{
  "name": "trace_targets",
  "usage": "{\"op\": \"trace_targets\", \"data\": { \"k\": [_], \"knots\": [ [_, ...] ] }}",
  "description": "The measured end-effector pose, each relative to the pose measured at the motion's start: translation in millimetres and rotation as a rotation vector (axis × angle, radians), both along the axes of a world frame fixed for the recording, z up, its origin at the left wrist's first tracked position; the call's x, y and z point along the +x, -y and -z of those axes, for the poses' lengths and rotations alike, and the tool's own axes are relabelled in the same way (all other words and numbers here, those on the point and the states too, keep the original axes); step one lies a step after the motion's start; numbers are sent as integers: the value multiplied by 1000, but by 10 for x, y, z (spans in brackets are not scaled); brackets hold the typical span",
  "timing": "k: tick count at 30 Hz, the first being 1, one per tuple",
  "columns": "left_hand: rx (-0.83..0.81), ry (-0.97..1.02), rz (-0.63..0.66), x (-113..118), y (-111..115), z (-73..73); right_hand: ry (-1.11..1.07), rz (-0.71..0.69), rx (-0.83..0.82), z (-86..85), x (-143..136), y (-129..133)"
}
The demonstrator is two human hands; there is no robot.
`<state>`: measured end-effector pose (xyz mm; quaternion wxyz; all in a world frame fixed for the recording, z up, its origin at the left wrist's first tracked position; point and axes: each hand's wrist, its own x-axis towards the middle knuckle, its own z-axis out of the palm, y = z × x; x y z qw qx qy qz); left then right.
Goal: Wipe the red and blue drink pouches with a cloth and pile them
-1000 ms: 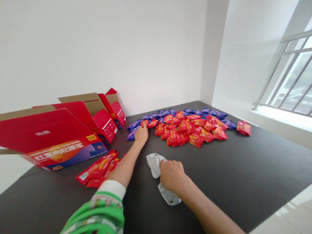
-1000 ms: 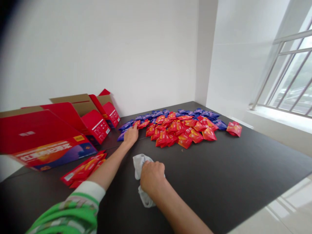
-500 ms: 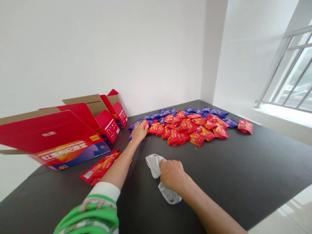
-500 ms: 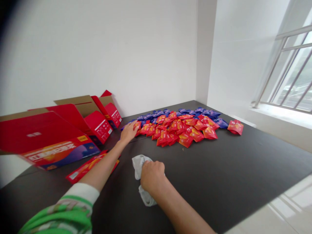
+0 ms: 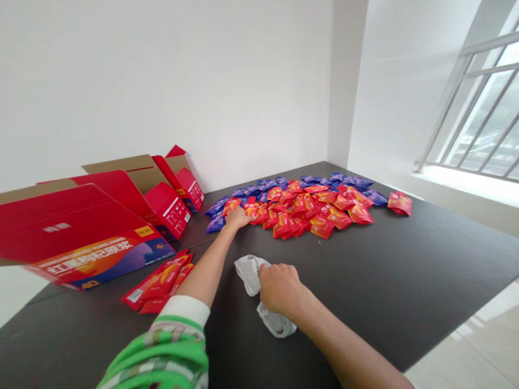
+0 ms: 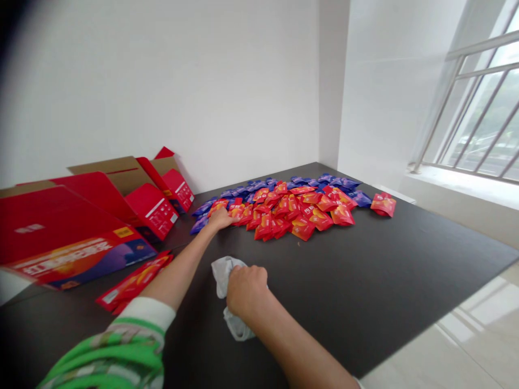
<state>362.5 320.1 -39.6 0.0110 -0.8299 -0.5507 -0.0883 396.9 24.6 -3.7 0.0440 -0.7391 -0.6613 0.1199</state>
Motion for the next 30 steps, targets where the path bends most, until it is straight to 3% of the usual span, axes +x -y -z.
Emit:
{"op": "trace_targets", "data": {
  "k": [6,11,14,18,23,28,30],
  "knots": [
    [35,61,42,-130,240,-78,-17,-18,-46,-60,49,4],
    [0,136,133,-466,601,-256,-19,76,4,-34,136,-28],
    [-56,185,194,-773,926,-320,-58,193,108,-41,204,-63],
    [-295,399,314,-1175,1530,-226,-134,261,207,-48,233,-117],
    [-478,566,317,-1403,2148,-49,-135,107,221,84,-58,-113],
    [-473,709,413,-1441,2330,21,-45,-298,318,185,-375,-31],
    [-480,700,425,-1474,2345,21,-1,-267,296,187,-360,-38]
  ]
}}
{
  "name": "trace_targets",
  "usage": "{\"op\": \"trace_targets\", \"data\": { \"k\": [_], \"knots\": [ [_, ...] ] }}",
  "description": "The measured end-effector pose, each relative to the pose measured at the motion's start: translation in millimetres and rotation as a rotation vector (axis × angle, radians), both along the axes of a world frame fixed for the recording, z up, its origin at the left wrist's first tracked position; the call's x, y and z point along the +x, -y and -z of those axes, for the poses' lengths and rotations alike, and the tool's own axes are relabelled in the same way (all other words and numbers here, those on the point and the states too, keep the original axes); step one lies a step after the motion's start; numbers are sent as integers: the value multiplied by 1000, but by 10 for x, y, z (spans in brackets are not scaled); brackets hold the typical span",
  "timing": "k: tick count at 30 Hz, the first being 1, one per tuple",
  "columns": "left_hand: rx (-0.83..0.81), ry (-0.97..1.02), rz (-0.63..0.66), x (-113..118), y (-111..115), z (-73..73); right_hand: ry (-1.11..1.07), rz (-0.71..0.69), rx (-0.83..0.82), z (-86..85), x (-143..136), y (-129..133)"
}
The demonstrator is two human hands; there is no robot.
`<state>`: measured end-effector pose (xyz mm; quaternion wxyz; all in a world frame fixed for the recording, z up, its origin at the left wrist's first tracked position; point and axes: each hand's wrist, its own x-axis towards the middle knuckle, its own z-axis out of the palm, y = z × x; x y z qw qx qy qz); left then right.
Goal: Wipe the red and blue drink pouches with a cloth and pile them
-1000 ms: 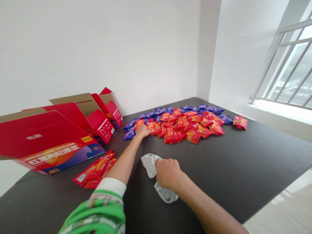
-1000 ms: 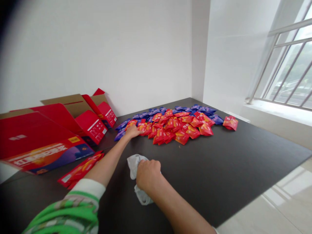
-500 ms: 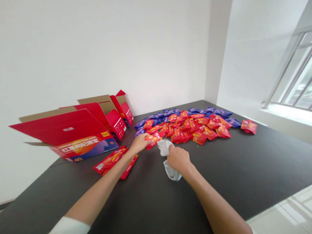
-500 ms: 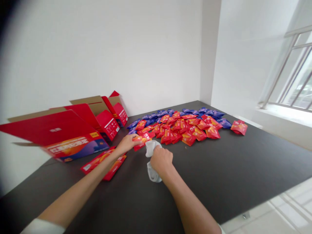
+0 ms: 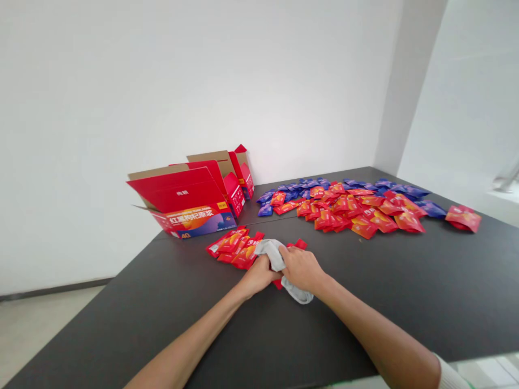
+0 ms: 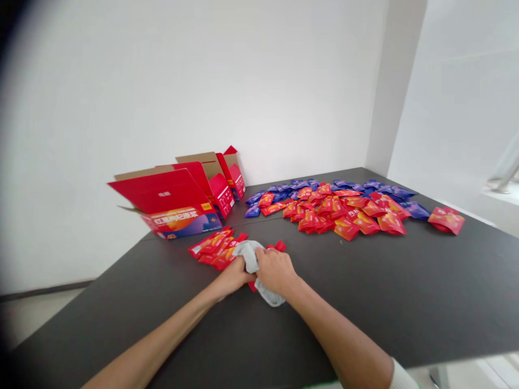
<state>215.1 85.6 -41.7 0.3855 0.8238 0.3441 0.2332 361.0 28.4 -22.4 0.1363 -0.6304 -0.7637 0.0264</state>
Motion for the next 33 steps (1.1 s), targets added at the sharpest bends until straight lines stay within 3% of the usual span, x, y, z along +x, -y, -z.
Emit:
{"op": "trace_targets", "data": {
  "k": [2,4,9,14,19,24,29,31,33],
  "knots": [
    [-16,-71,-4,-34,7,-9,31,138,-35,0,59,-27],
    [-29,-127,-6,-56,10,-18,55,189,-53,9,96,-45],
    [-44,-59,113,-64,11,-20,59,-78,-10,31,7,-12],
    [-40,-147,88,-95,9,-30,121,175,-89,-1,-1,-14],
    [-27,-135,200,-116,4,-22,79,-66,-79,32,-21,23],
    [-33,-180,183,-151,-4,-42,101,126,-129,59,36,9],
    [-35,-170,313,-134,6,-84,76,-94,-106,123,-36,12],
    [15,-208,299,-119,26,-101,86,-32,-94,120,-15,-3],
    [100,-298,207,-109,56,-116,103,115,-115,94,76,-38]
  ]
}}
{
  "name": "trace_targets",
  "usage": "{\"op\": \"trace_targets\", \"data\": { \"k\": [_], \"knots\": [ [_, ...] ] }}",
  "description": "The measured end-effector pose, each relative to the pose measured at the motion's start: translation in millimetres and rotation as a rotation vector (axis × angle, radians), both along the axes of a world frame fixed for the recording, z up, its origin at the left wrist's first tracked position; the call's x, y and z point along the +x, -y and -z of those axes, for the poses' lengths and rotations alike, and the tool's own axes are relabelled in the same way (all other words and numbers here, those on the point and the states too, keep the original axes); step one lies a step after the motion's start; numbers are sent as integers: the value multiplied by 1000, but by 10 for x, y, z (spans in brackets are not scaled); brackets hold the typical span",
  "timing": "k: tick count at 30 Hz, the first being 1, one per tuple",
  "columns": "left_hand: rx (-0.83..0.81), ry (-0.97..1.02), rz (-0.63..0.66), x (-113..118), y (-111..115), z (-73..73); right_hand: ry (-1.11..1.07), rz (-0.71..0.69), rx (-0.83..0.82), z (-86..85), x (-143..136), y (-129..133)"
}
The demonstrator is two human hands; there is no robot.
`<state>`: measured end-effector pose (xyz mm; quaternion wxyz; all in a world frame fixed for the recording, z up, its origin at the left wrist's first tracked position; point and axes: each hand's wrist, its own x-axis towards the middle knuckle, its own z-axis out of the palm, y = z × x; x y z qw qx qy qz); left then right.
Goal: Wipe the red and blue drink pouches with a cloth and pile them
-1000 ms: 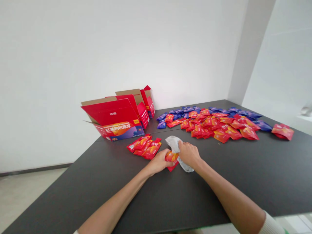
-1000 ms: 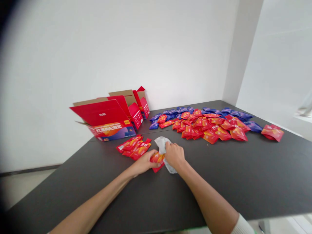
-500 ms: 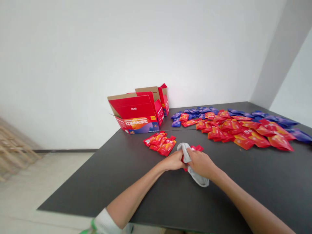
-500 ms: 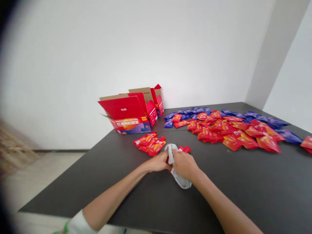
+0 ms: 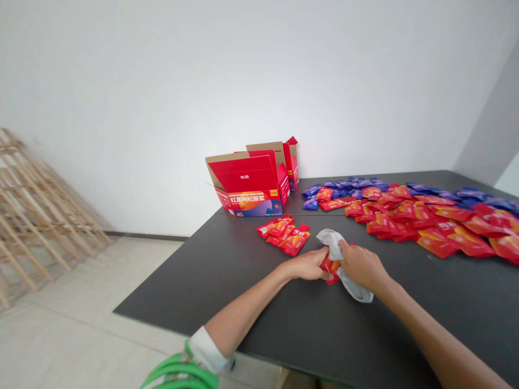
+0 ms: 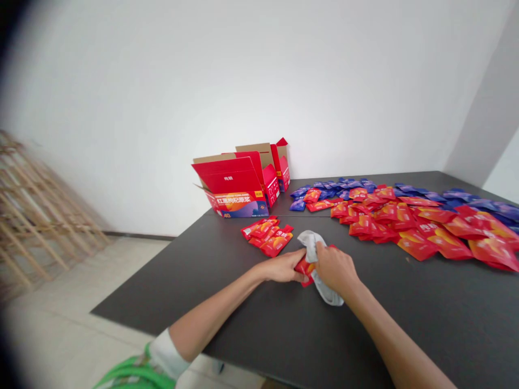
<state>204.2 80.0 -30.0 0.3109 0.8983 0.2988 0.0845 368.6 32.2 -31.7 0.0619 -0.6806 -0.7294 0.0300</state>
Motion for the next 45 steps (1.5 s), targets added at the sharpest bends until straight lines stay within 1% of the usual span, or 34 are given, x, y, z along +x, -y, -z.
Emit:
{"op": "trace_targets", "data": {
  "k": [2,4,5,7,10,12,13,16,18,21,23,25,28,29,30,31,33,34,35,36,39,40,41,42,45],
  "knots": [
    [99,-71,-146,0,25,-9,17,113,-42,-31,119,-39],
    [115,-76,-273,-13,34,-9,23,139,-84,-47,196,-57],
    [88,-61,-300,-23,30,-6,22,120,-89,-46,201,-55],
    [0,-26,-269,-47,9,5,12,30,-62,-28,139,-27],
    [-84,10,-191,-76,-34,35,-15,-160,-14,13,-49,29],
    [-113,32,-184,-78,-61,69,-24,-223,3,25,-140,44],
    [-124,41,-187,-73,-73,91,-21,-218,9,24,-159,41],
    [-154,56,-209,-36,-107,164,18,-90,-12,-7,-123,20],
    [-161,55,-231,-7,-132,208,23,-47,-34,-41,-82,21],
    [-155,41,-262,23,-174,251,10,-121,-41,-89,-68,39],
    [-142,32,-277,29,-195,263,19,-131,-32,-108,-64,29],
    [-123,25,-290,30,-205,265,37,-37,-12,-112,-27,-6],
    [-92,12,-305,30,-198,251,62,175,6,-99,45,-54],
    [-83,6,-308,31,-194,244,69,195,14,-92,48,-55],
    [-72,0,-311,32,-189,235,74,169,21,-85,34,-48],
    [-62,-7,-313,33,-186,227,76,100,29,-78,5,-36],
    [-41,-20,-315,33,-183,212,75,-83,49,-67,-69,-12],
    [-31,-25,-314,33,-182,206,75,-144,58,-65,-93,-8],
    [-22,-28,-311,32,-181,201,75,-155,65,-66,-98,-11],
    [-13,-28,-306,33,-178,198,77,-116,66,-69,-80,-22],
    [9,-24,-287,40,-165,192,89,121,16,-88,46,-58],
    [15,-23,-282,44,-159,190,92,162,2,-94,78,-57],
    [21,-23,-279,47,-154,187,97,162,-1,-98,89,-46],
    [27,-24,-279,50,-151,183,103,121,12,-101,76,-26],
    [38,-34,-284,50,-147,170,125,-103,53,-103,-47,39]
  ]
}}
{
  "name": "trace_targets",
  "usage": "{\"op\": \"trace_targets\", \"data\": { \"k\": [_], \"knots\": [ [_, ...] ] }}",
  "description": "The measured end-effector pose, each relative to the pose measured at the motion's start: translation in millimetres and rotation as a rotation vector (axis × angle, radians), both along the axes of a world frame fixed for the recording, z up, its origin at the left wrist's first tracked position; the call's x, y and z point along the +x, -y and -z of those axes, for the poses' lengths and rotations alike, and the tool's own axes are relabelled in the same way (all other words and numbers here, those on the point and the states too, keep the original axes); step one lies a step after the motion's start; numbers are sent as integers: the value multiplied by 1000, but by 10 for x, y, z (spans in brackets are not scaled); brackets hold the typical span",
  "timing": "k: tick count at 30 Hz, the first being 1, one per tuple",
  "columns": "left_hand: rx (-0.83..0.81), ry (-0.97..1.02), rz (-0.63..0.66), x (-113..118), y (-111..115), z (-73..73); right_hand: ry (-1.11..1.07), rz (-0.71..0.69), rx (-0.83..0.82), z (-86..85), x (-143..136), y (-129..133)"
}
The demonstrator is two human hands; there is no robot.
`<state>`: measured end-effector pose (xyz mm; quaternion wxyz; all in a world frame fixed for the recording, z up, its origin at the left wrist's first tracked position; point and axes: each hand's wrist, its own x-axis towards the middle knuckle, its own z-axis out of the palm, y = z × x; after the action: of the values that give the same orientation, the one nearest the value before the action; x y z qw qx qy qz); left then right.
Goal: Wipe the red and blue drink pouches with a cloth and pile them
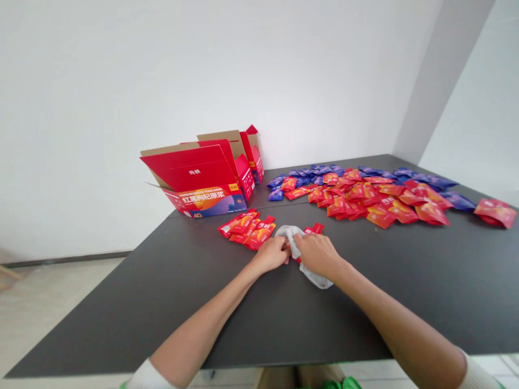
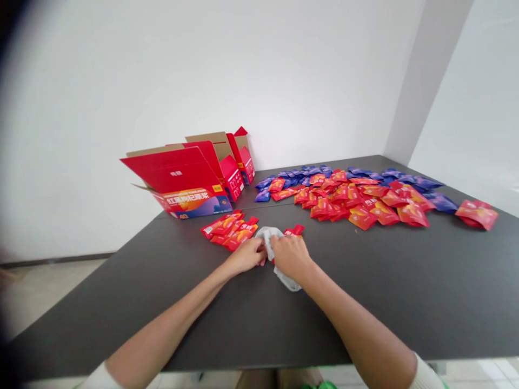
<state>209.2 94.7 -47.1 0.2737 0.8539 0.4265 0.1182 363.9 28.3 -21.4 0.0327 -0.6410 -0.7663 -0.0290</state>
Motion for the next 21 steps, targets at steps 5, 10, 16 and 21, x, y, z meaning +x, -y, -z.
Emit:
{"op": "trace_targets", "data": {
  "k": [5,10,16,21],
  "knots": [
    [14,2,19,-5,4,-10,-9,165,-23,-8,9,-20],
    [21,0,44,0,0,-8,-27,55,-3,-3,72,20],
    [26,1,50,0,2,-9,-24,130,-16,-12,69,-12],
    [13,3,48,12,3,-14,-8,22,-20,-13,88,25]
  ]
}}
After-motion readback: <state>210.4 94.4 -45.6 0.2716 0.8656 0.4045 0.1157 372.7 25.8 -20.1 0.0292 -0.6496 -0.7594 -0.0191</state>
